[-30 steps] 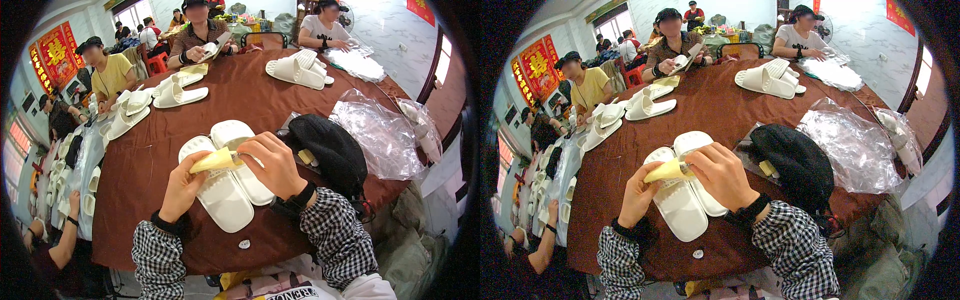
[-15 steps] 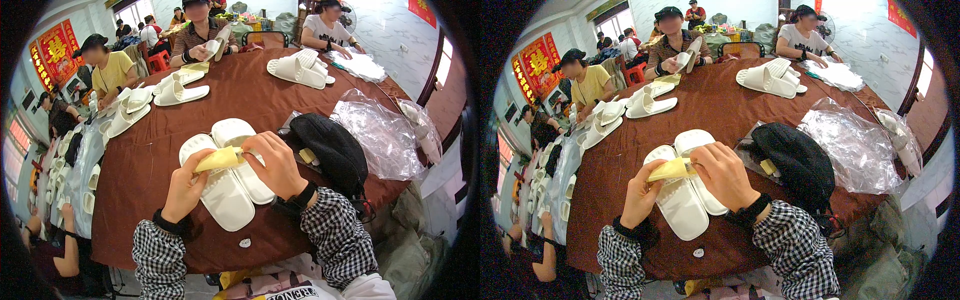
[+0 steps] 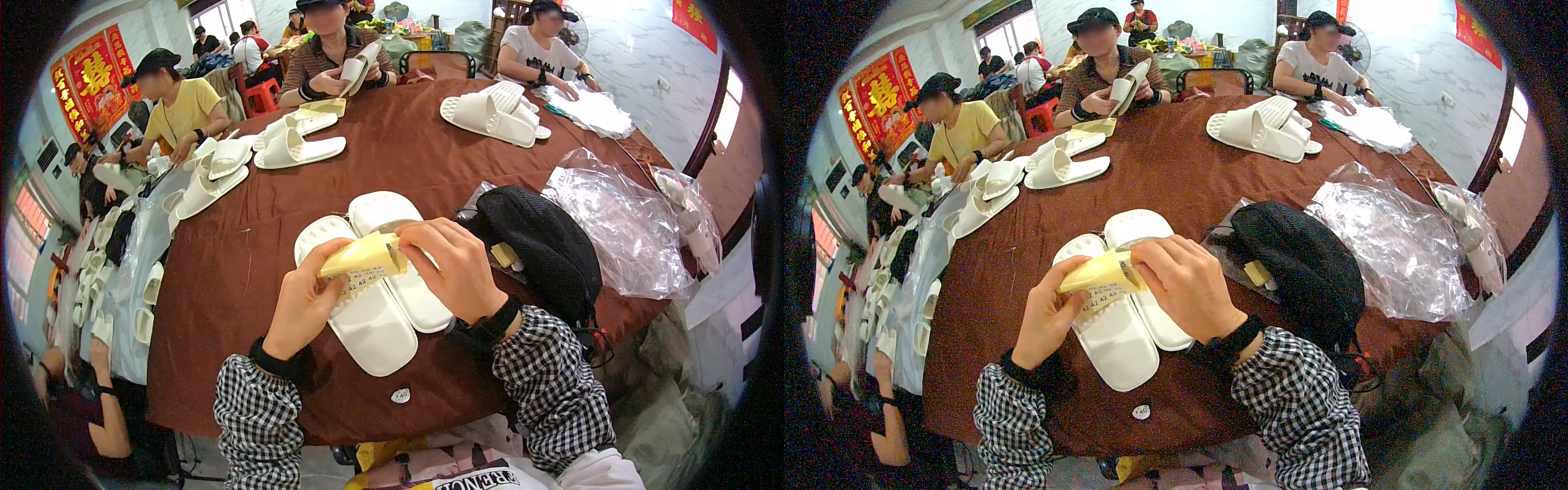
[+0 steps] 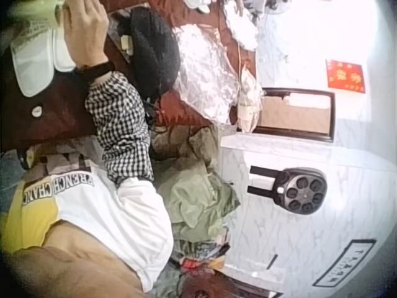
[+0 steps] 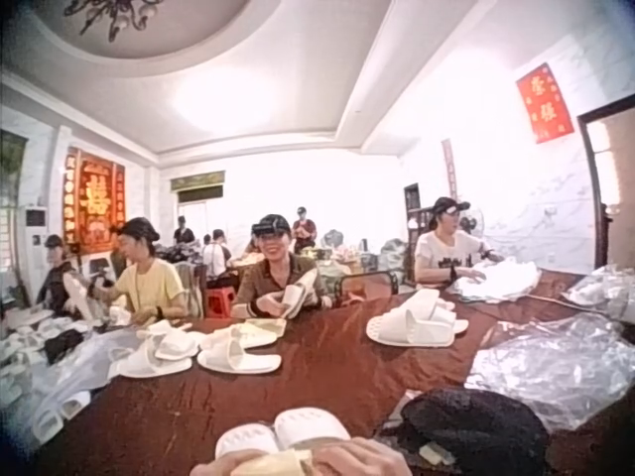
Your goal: Applying size labels to the insoles of white slippers and sorting them into groups.
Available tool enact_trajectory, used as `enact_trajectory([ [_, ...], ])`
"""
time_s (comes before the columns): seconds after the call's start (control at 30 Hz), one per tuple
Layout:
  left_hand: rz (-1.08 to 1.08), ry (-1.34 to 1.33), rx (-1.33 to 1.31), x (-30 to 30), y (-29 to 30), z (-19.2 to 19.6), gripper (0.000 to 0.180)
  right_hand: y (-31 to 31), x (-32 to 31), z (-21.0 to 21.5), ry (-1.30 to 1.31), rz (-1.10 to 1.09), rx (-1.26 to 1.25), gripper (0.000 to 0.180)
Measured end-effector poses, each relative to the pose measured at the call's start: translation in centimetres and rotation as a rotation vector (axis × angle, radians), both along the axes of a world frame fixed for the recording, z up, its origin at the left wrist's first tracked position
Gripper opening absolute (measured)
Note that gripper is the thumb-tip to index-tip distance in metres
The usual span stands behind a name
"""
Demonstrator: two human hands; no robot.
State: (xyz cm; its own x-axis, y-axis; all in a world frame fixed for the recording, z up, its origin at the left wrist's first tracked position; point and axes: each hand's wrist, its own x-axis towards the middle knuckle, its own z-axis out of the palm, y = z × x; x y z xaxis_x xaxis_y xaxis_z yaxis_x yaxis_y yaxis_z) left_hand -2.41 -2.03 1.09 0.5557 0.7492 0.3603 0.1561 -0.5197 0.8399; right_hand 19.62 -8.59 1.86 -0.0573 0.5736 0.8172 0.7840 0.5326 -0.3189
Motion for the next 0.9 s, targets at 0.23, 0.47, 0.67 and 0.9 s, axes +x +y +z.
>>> enact_trajectory([
  [0.23,0.065,-0.209,-0.111,-1.4,1.2,0.8,0.041,-1.2,-0.4,1.8,0.341,0.186,-0.279,0.010],
  [0.47,0.243,-0.421,-0.209,-2.6,3.5,0.1,0.039,-0.7,-2.1,0.1,0.051,0.452,-0.698,0.010],
  [0.67,0.197,-0.441,-0.235,-2.9,3.5,-0.4,0.038,1.2,-3.2,-1.4,-0.146,0.406,-0.738,0.010],
  [0.9,0.165,-0.399,-0.233,-2.9,3.7,-0.5,0.040,2.2,-3.7,-1.3,-0.190,0.383,-0.778,0.010],
])
